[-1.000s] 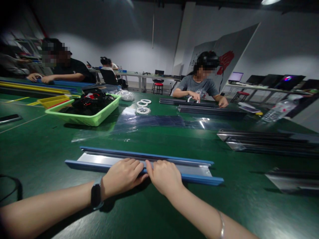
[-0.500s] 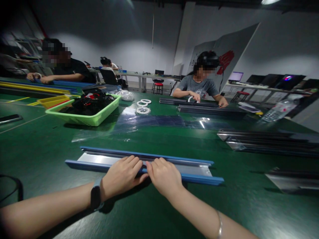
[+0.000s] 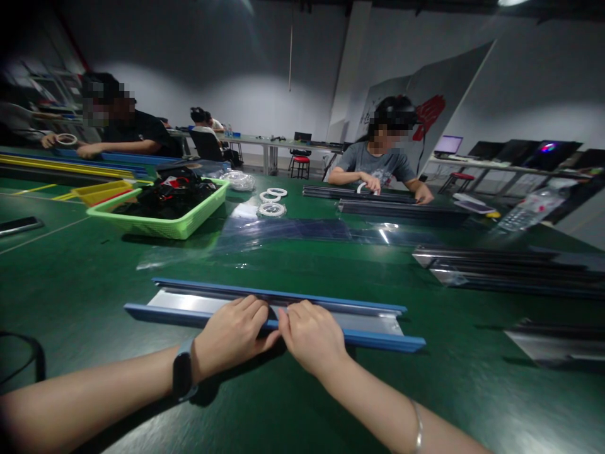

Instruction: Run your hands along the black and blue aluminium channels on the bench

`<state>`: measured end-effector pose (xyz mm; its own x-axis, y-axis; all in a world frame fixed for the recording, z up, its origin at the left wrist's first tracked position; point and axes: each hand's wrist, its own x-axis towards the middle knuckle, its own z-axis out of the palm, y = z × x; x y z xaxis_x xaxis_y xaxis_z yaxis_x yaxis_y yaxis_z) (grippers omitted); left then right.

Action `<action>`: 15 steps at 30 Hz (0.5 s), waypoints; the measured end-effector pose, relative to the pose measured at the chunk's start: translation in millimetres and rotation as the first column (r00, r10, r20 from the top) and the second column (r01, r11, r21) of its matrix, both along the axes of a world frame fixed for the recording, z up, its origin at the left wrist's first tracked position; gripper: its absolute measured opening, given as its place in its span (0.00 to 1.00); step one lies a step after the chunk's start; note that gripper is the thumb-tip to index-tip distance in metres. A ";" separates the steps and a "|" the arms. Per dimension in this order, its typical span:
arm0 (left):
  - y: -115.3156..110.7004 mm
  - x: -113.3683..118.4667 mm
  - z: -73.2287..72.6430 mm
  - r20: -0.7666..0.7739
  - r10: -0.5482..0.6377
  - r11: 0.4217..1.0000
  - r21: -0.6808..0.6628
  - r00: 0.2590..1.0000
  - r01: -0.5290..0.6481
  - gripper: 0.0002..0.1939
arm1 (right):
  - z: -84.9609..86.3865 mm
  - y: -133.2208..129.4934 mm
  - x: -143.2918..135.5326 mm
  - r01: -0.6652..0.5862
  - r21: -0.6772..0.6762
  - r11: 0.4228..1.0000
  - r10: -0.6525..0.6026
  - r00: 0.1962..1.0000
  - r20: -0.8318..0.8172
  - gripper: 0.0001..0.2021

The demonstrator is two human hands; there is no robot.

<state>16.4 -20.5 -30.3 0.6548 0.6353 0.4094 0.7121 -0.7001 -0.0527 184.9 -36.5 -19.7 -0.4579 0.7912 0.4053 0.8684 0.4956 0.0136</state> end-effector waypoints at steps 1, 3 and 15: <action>0.2 0.2 -0.3 0.005 -0.001 1.000 -0.002 1.000 0.001 0.16 | -0.6 -0.2 -0.5 0.005 0.006 1.000 -0.005 1.000 0.006 0.17; 0.6 0.7 -0.5 0.011 -0.002 1.000 -0.011 1.000 0.002 0.16 | -2.2 -0.6 -1.7 0.023 0.031 0.999 -0.023 1.000 0.018 0.16; -0.1 3.9 2.4 0.008 0.014 0.998 -0.061 1.000 -0.013 0.18 | -6.5 0.9 -3.8 0.038 0.105 0.994 -0.043 0.998 0.042 0.17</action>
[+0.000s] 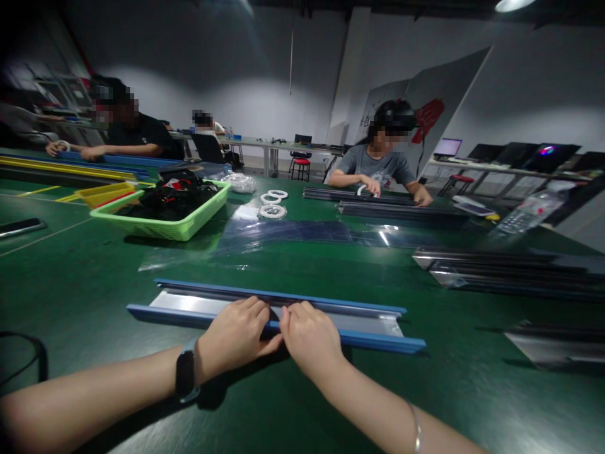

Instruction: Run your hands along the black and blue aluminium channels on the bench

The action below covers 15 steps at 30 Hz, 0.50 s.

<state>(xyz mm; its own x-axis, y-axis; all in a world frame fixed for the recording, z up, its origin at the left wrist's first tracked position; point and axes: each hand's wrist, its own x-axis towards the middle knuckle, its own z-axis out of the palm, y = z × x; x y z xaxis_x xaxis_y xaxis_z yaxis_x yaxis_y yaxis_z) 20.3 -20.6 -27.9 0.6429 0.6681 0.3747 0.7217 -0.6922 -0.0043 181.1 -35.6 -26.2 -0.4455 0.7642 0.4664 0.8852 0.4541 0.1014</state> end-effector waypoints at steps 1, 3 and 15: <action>-0.1 -0.5 -0.4 0.003 0.001 1.000 0.003 1.000 -0.001 0.18 | 0.5 -0.5 0.3 -0.002 -0.008 1.000 0.002 1.000 -0.001 0.16; -0.5 -2.0 -1.3 0.012 0.001 1.000 0.012 1.000 -0.001 0.17 | 1.4 -1.6 1.1 -0.022 -0.025 0.999 0.022 1.000 -0.007 0.16; -0.8 -3.5 1.4 0.010 -0.045 0.999 0.031 0.999 0.045 0.15 | 0.5 -3.1 3.3 -0.064 -0.054 0.996 0.060 0.995 -0.075 0.15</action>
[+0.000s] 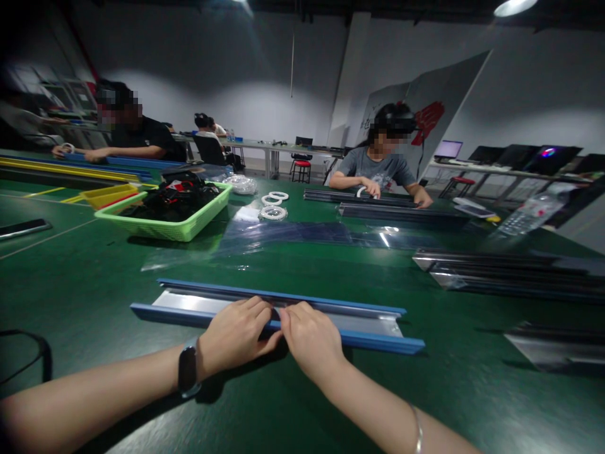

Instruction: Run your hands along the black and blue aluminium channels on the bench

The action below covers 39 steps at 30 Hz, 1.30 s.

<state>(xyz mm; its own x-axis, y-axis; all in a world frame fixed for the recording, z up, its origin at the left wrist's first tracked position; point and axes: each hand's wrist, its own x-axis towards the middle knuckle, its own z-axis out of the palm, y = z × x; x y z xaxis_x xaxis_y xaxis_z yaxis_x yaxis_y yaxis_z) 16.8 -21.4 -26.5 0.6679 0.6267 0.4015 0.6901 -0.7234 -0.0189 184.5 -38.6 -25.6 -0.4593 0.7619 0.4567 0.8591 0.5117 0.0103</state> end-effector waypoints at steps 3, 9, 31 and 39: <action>1.3 1.5 1.9 -0.016 0.000 1.000 -0.015 1.000 0.000 0.17 | 0.4 2.0 -0.1 -0.004 0.004 1.000 0.004 1.000 0.008 0.15; 3.9 5.5 3.8 -0.051 -0.006 1.000 -0.013 0.999 0.005 0.16 | -0.8 6.1 -1.0 -0.018 0.049 0.999 0.018 1.000 0.009 0.15; 3.8 -0.4 -0.1 -0.035 0.010 0.996 0.086 0.999 -0.007 0.23 | 9.1 -2.5 -2.1 0.000 0.109 0.994 -0.015 0.991 0.134 0.16; 3.2 -5.2 -1.1 -0.057 -0.065 0.994 0.089 0.996 0.069 0.19 | 4.8 -1.4 0.0 -0.030 -0.032 0.999 0.031 0.998 0.051 0.15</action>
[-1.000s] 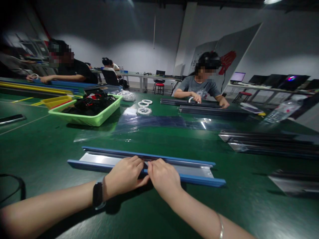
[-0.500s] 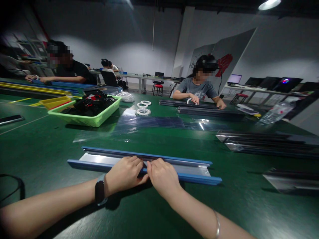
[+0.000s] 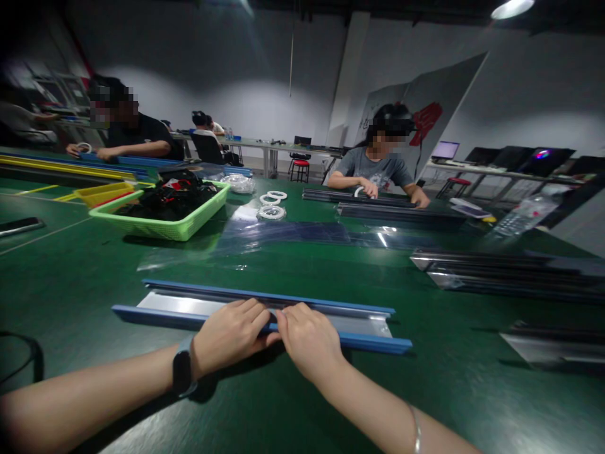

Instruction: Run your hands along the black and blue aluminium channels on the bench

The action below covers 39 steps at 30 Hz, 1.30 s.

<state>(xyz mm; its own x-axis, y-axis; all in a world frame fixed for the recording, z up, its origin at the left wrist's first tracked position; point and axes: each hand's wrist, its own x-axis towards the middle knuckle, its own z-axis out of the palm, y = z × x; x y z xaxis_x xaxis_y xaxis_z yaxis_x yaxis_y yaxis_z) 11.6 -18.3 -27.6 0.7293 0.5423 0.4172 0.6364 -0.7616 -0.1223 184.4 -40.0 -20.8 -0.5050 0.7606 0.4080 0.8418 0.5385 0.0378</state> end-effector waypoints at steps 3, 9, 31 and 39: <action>0.3 1.7 0.0 -0.012 -0.022 1.000 -0.005 1.000 0.022 0.17 | -2.7 0.9 -0.1 0.014 -0.005 1.000 -0.015 0.999 -0.037 0.15; 0.5 1.9 1.7 0.000 -0.021 1.000 -0.014 1.000 0.021 0.17 | -5.0 3.8 -1.4 0.018 0.046 0.999 -0.016 1.000 -0.026 0.15; -2.6 8.8 -2.8 0.073 0.051 0.999 -0.014 0.996 -0.050 0.14 | -4.7 0.1 -7.2 0.082 0.122 0.989 -0.082 0.997 -0.009 0.15; -2.0 9.3 -2.1 0.059 0.040 0.999 -0.031 0.997 -0.038 0.13 | -1.5 3.7 -5.7 0.059 0.103 0.993 -0.062 0.998 0.027 0.16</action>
